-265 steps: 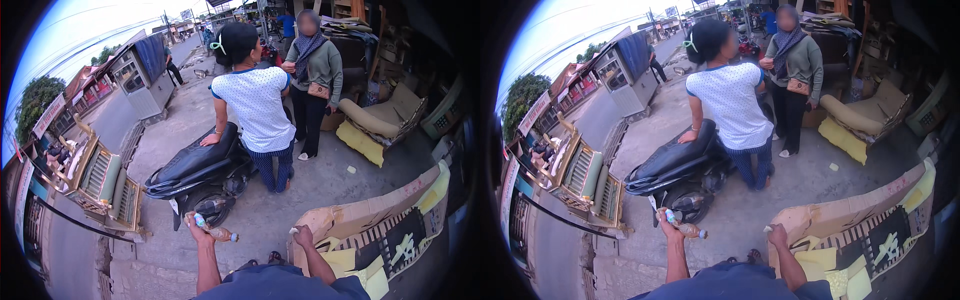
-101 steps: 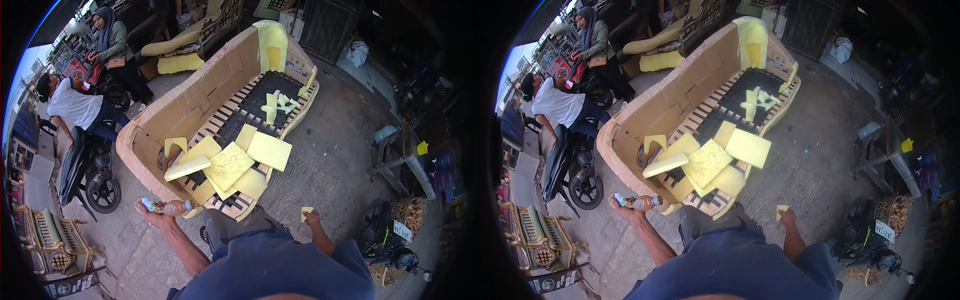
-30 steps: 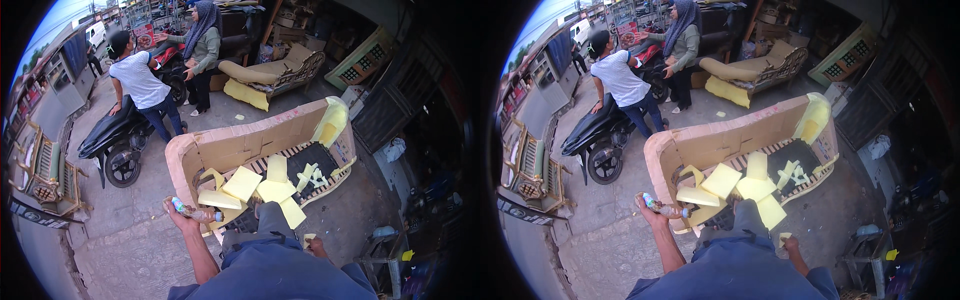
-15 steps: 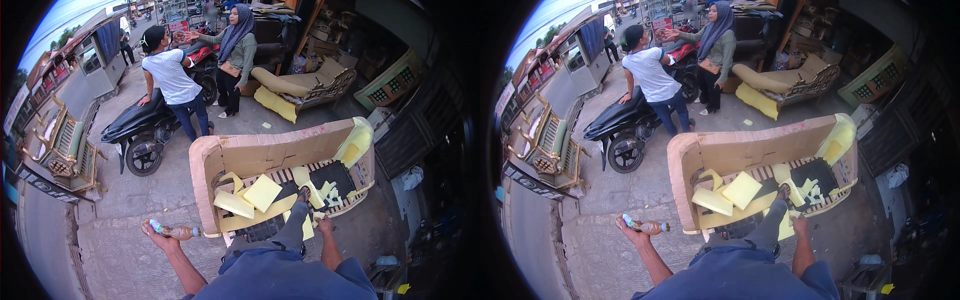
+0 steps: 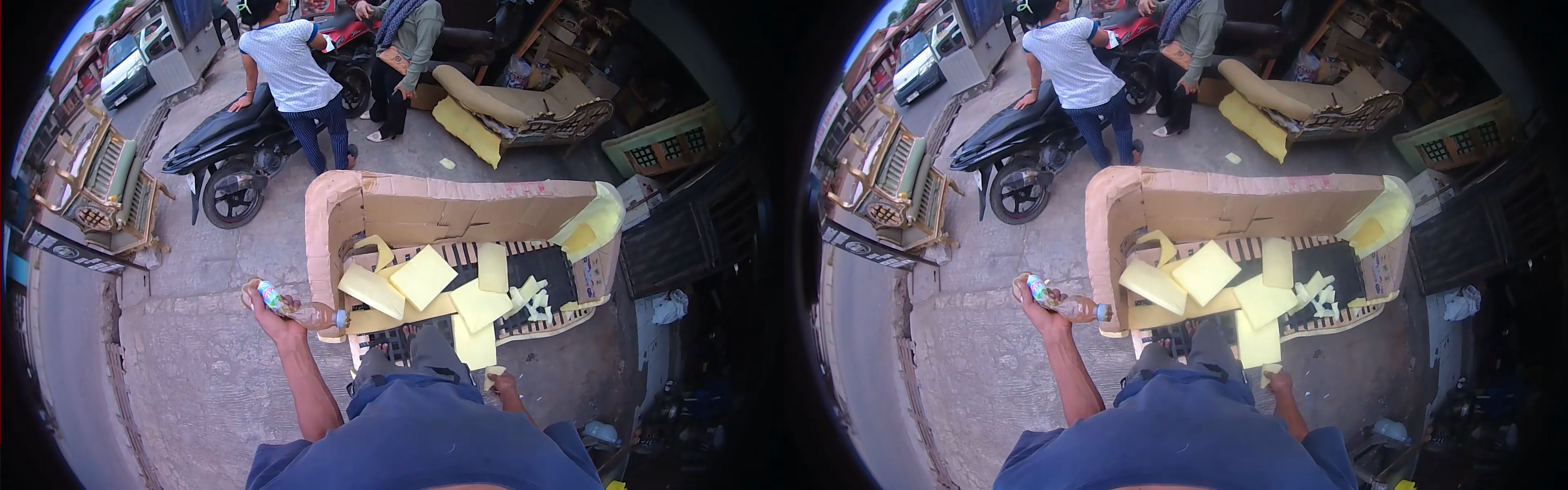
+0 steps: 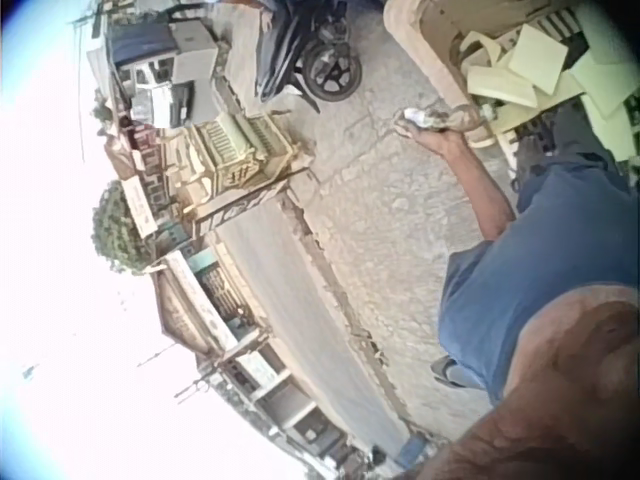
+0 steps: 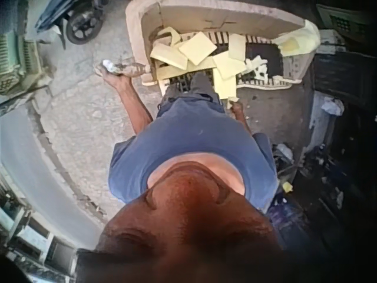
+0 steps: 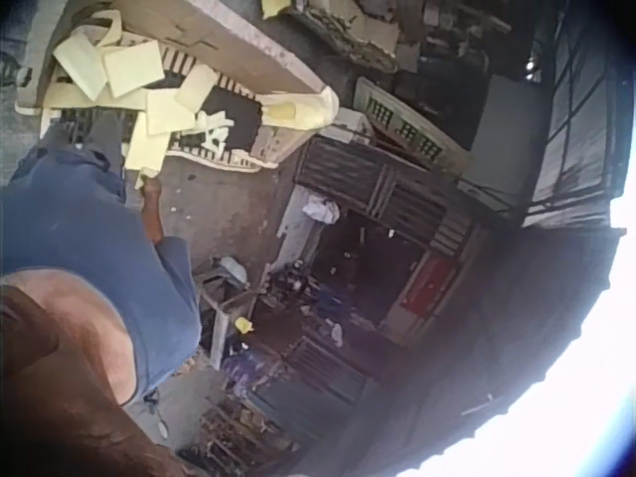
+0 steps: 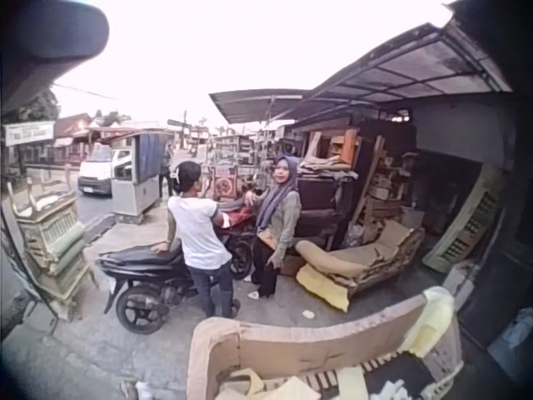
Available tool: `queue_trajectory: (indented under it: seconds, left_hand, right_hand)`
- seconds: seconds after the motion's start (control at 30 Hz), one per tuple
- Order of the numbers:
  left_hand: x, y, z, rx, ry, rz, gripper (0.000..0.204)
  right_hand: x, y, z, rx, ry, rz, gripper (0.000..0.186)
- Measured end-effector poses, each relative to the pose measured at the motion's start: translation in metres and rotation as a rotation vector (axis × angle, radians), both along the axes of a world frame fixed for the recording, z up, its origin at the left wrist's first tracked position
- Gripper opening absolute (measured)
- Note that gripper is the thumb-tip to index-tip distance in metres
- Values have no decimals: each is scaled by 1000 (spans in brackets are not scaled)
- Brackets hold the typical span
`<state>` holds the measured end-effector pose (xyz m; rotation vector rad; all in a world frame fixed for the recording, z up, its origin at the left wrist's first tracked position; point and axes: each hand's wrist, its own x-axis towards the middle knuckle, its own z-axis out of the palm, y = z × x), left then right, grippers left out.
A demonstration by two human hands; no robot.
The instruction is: The person cuts foam padding with a knife, pours adhesive from a plastic bottle onto a small foam piece, and applies the adhesive onto a cardboard-covered sofa frame and foam cushions.
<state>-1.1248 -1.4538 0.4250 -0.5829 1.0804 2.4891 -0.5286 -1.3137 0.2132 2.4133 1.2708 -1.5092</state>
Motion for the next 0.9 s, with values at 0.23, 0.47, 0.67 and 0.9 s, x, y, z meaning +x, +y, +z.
queue_trajectory:
  seconds: [0.23, 0.47, 0.67, 0.9]
  left_hand:
    - [26, 31, -11, -94, -48, 49, 33]
    - [54, 77, -138, -159, 9, 17, 34]
    - [43, 108, -322, -229, -3, 128, 40]
    - [36, 76, -464, -200, 115, 235, 50]
  right_hand:
    - [-22, 70, -62, 271, -97, 358, 48]
    - [-168, 190, -171, 62, 20, 581, 52]
    - [-350, 249, -359, 203, 271, 893, 56]
    - [-498, 310, -571, 591, 75, 1162, 71]
